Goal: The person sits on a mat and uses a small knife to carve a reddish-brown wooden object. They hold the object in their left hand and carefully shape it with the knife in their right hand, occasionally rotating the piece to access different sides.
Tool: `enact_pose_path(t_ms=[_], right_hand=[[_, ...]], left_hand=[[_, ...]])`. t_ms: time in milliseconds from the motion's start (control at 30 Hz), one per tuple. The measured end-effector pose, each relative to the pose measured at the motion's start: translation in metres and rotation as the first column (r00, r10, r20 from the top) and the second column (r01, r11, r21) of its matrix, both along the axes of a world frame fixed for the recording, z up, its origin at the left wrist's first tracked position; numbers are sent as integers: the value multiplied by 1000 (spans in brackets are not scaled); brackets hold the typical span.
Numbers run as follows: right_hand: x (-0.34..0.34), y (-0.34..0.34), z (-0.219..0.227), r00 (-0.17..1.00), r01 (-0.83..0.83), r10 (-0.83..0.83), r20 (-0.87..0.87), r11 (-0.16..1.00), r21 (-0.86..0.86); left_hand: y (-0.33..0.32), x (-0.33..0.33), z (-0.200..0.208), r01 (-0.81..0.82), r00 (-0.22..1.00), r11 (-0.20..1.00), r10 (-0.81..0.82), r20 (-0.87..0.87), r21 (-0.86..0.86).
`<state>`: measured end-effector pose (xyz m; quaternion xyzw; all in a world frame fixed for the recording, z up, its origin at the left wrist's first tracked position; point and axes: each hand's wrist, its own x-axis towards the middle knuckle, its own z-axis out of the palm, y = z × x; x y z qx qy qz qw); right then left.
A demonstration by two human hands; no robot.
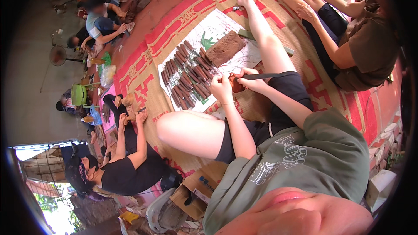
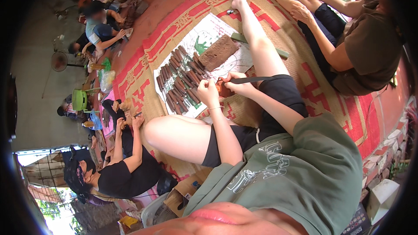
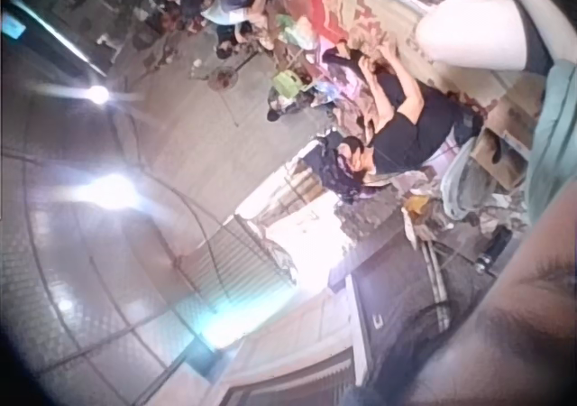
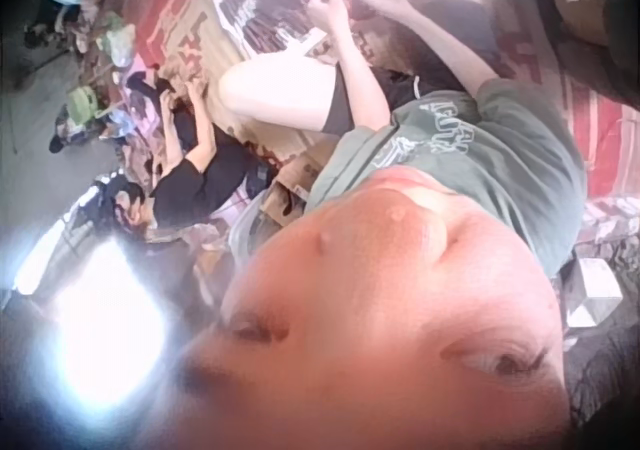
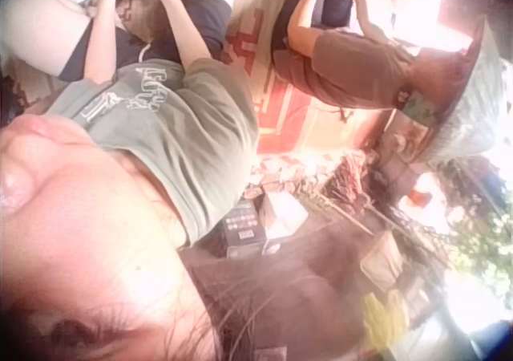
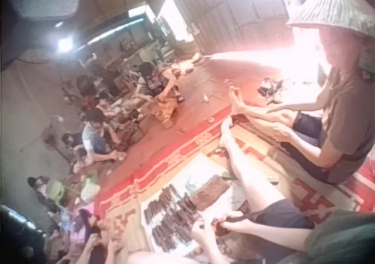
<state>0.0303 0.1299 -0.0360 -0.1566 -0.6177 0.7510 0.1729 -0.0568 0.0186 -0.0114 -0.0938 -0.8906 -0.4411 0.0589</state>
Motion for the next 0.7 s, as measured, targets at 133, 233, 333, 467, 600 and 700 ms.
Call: enact_pose_path(t_ms=[133,233,333,467,600,700], right_hand=[[2,-3,-31,999,-32,31,-9,994,-106],[9,3,-10,997,9,3,79,988,-152],[5,6,-1,1000,-3,4,31,999,-40],[7,9,-16,998,55,-55,10,997,-58],[-2,9,-6,999,-17,15,-36,997,-73],[6,7,-23,999,-32,32,2,999,-43]], left_hand=[[-15,-4,-4,4,1000,998,-6,30,68],[-9,-5,0,-15,1000,1000,15,20,-1],[-2,-4,5,-17,999,1000,17,34,-6],[-6,-3,4,-34,999,999,33,35,2],[0,-5,4,-9,999,1000,9,-32,-9],[-2,-5,1,-11,1000,1000,11,-3,-3]])
